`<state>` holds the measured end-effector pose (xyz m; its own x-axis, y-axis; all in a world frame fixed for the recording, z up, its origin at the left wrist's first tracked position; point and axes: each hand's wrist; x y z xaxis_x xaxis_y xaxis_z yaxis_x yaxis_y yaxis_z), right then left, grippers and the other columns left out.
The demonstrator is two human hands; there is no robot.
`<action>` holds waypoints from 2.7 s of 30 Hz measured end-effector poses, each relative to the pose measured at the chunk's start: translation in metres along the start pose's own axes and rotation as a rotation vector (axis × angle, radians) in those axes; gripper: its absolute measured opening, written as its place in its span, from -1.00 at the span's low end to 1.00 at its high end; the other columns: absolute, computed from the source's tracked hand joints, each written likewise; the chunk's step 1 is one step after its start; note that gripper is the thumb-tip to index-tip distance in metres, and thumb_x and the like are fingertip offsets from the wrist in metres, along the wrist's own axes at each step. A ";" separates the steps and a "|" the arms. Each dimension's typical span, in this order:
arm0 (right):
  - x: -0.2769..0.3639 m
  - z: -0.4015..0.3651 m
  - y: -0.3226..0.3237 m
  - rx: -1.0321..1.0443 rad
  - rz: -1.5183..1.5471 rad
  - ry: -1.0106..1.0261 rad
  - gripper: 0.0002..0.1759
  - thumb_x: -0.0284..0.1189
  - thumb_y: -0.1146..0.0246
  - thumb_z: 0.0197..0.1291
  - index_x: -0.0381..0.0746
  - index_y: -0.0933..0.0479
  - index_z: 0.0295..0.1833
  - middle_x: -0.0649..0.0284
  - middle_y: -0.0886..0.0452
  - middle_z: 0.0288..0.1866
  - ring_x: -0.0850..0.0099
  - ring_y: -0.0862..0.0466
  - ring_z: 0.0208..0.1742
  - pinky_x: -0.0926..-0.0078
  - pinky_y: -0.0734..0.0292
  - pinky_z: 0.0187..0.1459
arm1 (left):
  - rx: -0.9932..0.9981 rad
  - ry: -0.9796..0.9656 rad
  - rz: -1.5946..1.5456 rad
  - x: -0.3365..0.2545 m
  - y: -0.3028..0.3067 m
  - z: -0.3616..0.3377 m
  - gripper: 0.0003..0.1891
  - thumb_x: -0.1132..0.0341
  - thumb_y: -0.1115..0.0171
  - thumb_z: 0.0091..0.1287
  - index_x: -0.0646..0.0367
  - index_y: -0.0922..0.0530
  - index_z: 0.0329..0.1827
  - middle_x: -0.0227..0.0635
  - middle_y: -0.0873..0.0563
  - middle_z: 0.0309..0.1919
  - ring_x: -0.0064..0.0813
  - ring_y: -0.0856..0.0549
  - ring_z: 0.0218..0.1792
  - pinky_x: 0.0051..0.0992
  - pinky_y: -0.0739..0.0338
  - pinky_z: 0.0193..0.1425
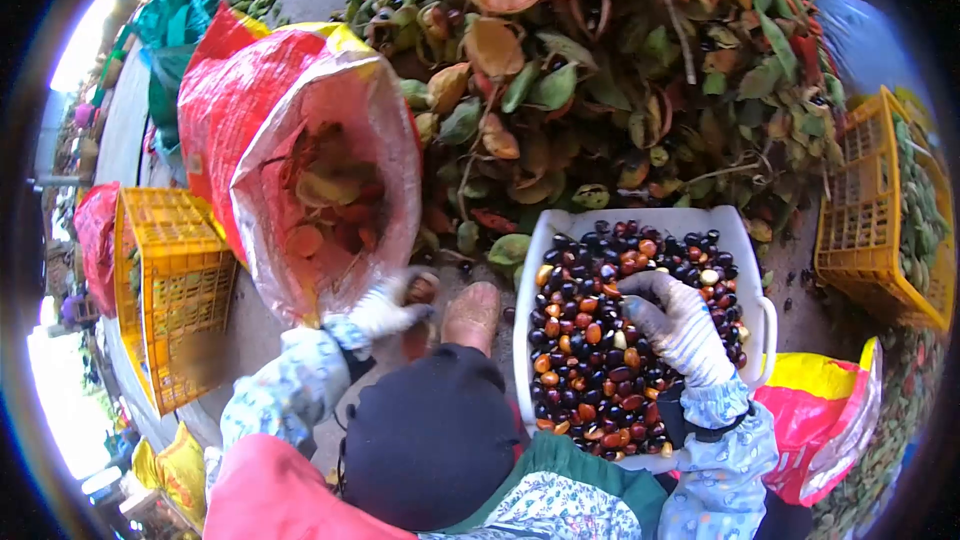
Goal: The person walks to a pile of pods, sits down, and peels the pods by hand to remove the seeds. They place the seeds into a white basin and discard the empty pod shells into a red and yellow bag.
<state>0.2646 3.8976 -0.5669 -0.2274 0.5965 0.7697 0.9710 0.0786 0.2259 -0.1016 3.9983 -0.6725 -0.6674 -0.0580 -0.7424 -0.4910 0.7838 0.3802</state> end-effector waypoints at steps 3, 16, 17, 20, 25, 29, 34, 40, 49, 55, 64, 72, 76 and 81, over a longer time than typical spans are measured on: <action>0.003 0.003 0.003 -0.037 -0.261 0.237 -0.75 -0.48 -0.17 0.12 -0.29 -0.51 -0.06 0.15 -0.61 -0.25 0.36 -0.59 -0.20 0.45 -0.45 -0.09 | -0.482 -0.084 -0.511 -0.045 0.051 -0.009 -0.64 0.48 -0.27 0.07 0.16 -0.46 -0.04 -0.35 -0.55 -0.20 -0.46 -0.56 -0.15 -0.46 -0.48 -0.04; -0.045 0.141 0.136 -0.546 -0.932 -0.224 -0.42 -0.35 -0.15 0.16 -0.06 -0.24 0.32 -0.03 -0.61 -0.10 0.11 -0.62 -0.09 0.27 -0.49 -0.04 | -0.951 0.092 0.839 0.057 0.222 0.061 -0.43 0.53 -0.08 0.13 0.10 -0.33 0.29 -0.03 -0.52 0.07 -0.07 -0.50 0.11 -0.25 -0.41 0.13; -0.043 0.148 0.135 -0.465 -0.987 -0.341 -0.41 -0.21 -0.17 0.15 -0.07 -0.25 0.30 -0.07 -0.56 -0.02 0.05 -0.56 0.02 0.19 -0.46 0.02 | -0.973 0.057 0.690 0.098 0.236 0.090 -0.37 0.44 -0.08 0.15 0.04 -0.23 0.36 -0.03 -0.49 0.14 -0.05 -0.47 0.16 -0.23 -0.39 0.17; -0.052 0.159 0.136 -0.386 -1.087 -0.513 -0.49 -0.11 -0.19 0.14 -0.12 -0.40 0.15 0.05 -0.56 0.04 0.11 -0.55 0.07 0.24 -0.47 0.05 | -0.959 0.183 0.708 0.109 0.239 0.140 -0.35 0.27 -0.11 0.17 0.06 -0.18 0.38 0.06 -0.49 0.13 0.00 -0.49 0.13 -0.23 -0.40 0.18; -0.028 0.117 0.117 -0.337 -1.155 -0.401 -0.60 -0.06 -0.10 0.22 -0.11 -0.57 -0.04 0.17 -0.66 -0.11 0.20 -0.64 -0.02 0.20 -0.51 -0.06 | -1.232 0.092 0.557 0.030 0.162 0.125 -0.28 0.09 -0.15 0.19 0.31 -0.17 0.34 0.20 -0.29 0.25 0.09 -0.23 0.31 -0.19 -0.12 0.39; -0.015 0.068 0.105 -0.454 -1.103 -0.262 -0.65 -0.12 -0.15 0.17 -0.14 -0.58 -0.10 0.13 -0.66 -0.20 0.17 -0.64 -0.12 0.23 -0.53 -0.12 | -1.021 -0.603 0.195 -0.061 0.066 0.088 -0.47 0.39 -0.19 0.21 0.26 -0.27 0.25 -0.11 -0.37 0.15 -0.22 -0.35 0.23 -0.33 -0.16 0.35; 0.024 0.009 0.113 -0.846 -0.640 0.305 -0.83 -0.33 -0.27 0.12 -0.22 -0.56 -0.31 0.06 -0.58 -0.51 0.14 -0.59 -0.49 0.32 -0.45 -0.44 | -0.295 -0.742 0.106 -0.150 0.008 0.074 -0.67 0.47 -0.18 0.24 0.25 -0.45 0.07 -0.23 -0.60 -0.13 -0.44 -0.59 -0.06 -0.48 -0.46 0.07; 0.039 -0.035 0.082 -0.389 -0.018 0.276 -0.71 -0.25 -0.19 0.24 -0.30 -0.54 -0.27 0.37 -0.48 -0.63 0.63 -0.39 -0.58 0.63 -0.32 -0.48 | 0.397 -0.456 -0.540 -0.183 -0.062 0.107 -0.08 -0.09 -0.29 0.15 0.22 -0.03 0.42 -0.12 -0.32 0.30 -0.33 -0.29 0.31 -0.37 -0.12 0.37; -0.005 -0.021 0.019 -0.490 -0.213 0.483 -0.64 -0.43 -0.14 0.24 -0.24 -0.40 0.15 0.29 -0.52 -0.44 0.57 -0.48 -0.51 0.59 -0.44 -0.41 | 0.584 -0.108 -1.105 -0.194 -0.070 0.077 -0.43 0.17 -0.31 0.17 0.24 -0.37 0.19 -0.28 -0.64 -0.11 -0.43 -0.65 -0.13 -0.37 -0.57 -0.05; 0.014 -0.023 0.012 -0.152 -0.294 0.118 -0.20 0.01 -0.43 -0.13 -0.23 -0.39 0.16 0.29 -0.49 -0.52 0.56 -0.47 -0.50 0.55 -0.44 -0.39 | 0.227 -0.068 -1.036 -0.192 -0.083 0.100 -0.52 0.17 -0.24 0.26 0.19 -0.32 0.15 -0.34 -0.58 -0.16 -0.49 -0.63 -0.18 -0.47 -0.57 -0.07; -0.020 -0.012 -0.004 -0.191 -0.094 0.270 -0.48 -0.08 -0.23 0.17 -0.28 -0.44 0.04 0.21 -0.56 -0.45 0.51 -0.56 -0.50 0.53 -0.48 -0.42 | 0.337 -0.012 -0.963 -0.208 -0.077 0.082 -0.45 0.22 -0.31 0.20 0.17 -0.26 0.18 -0.31 -0.58 -0.14 -0.49 -0.64 -0.18 -0.52 -0.63 -0.20; -0.068 0.000 0.008 -0.116 0.238 0.220 -0.53 -0.09 0.04 0.37 -0.27 -0.54 -0.06 0.40 -0.60 -0.27 0.65 -0.50 -0.27 0.62 -0.42 -0.16 | 0.567 -0.239 -0.945 -0.193 -0.084 0.079 -0.42 0.36 -0.27 0.20 0.20 -0.25 0.27 -0.25 -0.52 0.10 -0.48 -0.54 0.08 -0.51 -0.45 0.15; -0.078 -0.004 0.009 -0.003 0.324 0.114 -0.61 -0.19 0.02 0.38 -0.29 -0.53 -0.05 0.38 -0.59 -0.26 0.63 -0.51 -0.24 0.60 -0.43 -0.15 | 0.491 -0.393 -0.715 -0.182 -0.100 0.082 -0.48 0.50 -0.08 0.25 0.18 -0.24 0.30 -0.32 -0.47 0.15 -0.49 -0.43 0.18 -0.49 -0.30 0.27; -0.037 -0.014 0.001 -0.136 0.031 0.047 -0.46 -0.08 -0.31 0.06 -0.33 -0.52 -0.06 0.16 -0.60 -0.33 0.47 -0.58 -0.30 0.49 -0.49 -0.29 | 0.189 -0.175 -0.800 -0.174 -0.121 0.090 -0.56 0.48 -0.02 0.28 0.17 -0.27 0.25 -0.34 -0.48 0.05 -0.55 -0.46 0.05 -0.51 -0.37 0.17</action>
<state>0.2735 3.8646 -0.5872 -0.2033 0.5585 0.8042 0.9595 -0.0501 0.2774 0.1237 3.9694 -0.6390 -0.0538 -0.5559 -0.8295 -0.6668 0.6384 -0.3845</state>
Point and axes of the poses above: each hand's wrist, its own z-axis towards the middle knuckle, its own y-axis out of the back of the hand, x = y × z
